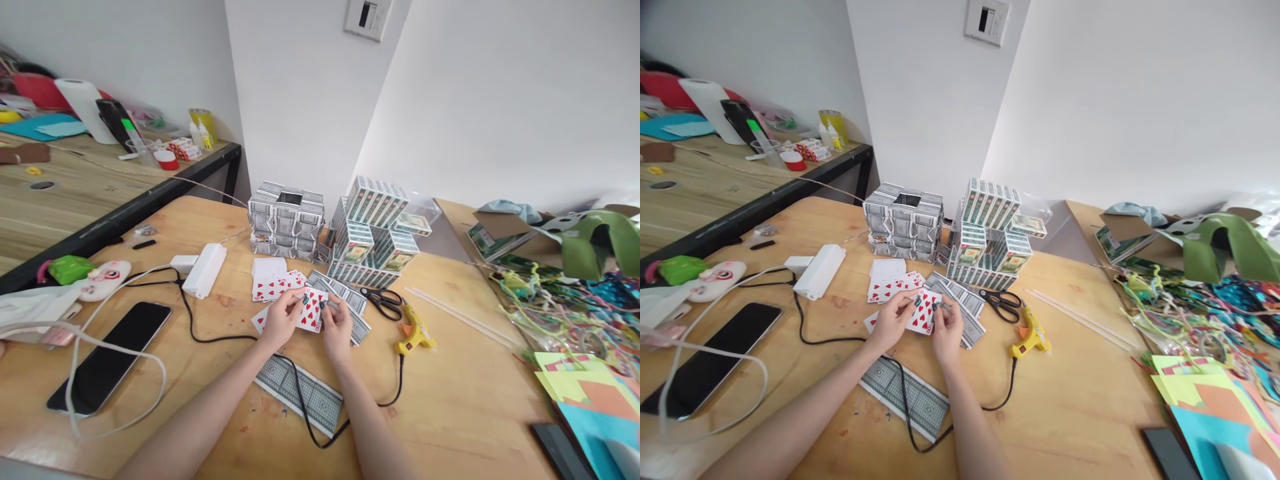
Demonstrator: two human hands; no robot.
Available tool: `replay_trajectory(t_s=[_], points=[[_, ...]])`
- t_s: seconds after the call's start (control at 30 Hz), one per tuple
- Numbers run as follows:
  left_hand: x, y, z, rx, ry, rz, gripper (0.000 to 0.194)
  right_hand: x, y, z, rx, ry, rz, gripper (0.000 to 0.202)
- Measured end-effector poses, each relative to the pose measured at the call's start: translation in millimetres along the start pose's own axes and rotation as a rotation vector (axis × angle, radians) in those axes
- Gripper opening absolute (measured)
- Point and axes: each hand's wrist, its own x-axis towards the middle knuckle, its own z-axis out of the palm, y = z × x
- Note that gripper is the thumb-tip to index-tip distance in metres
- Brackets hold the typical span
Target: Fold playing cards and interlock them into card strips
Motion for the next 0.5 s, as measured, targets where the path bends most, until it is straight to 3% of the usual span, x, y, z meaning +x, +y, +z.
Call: replay_trajectory(t_s=[0.3,0.5], points=[[21.6,7.8,8.9,0.044,0.178,0.036,0.035,28.6,-13.1,11.9,0.140,-0.004,0.052,0.040],[27.3,-4.1,11.4,0.112,0.175,0.056,0.036,32.0,-7.4,9.3,0.130,0.013,0.039,0.044]])
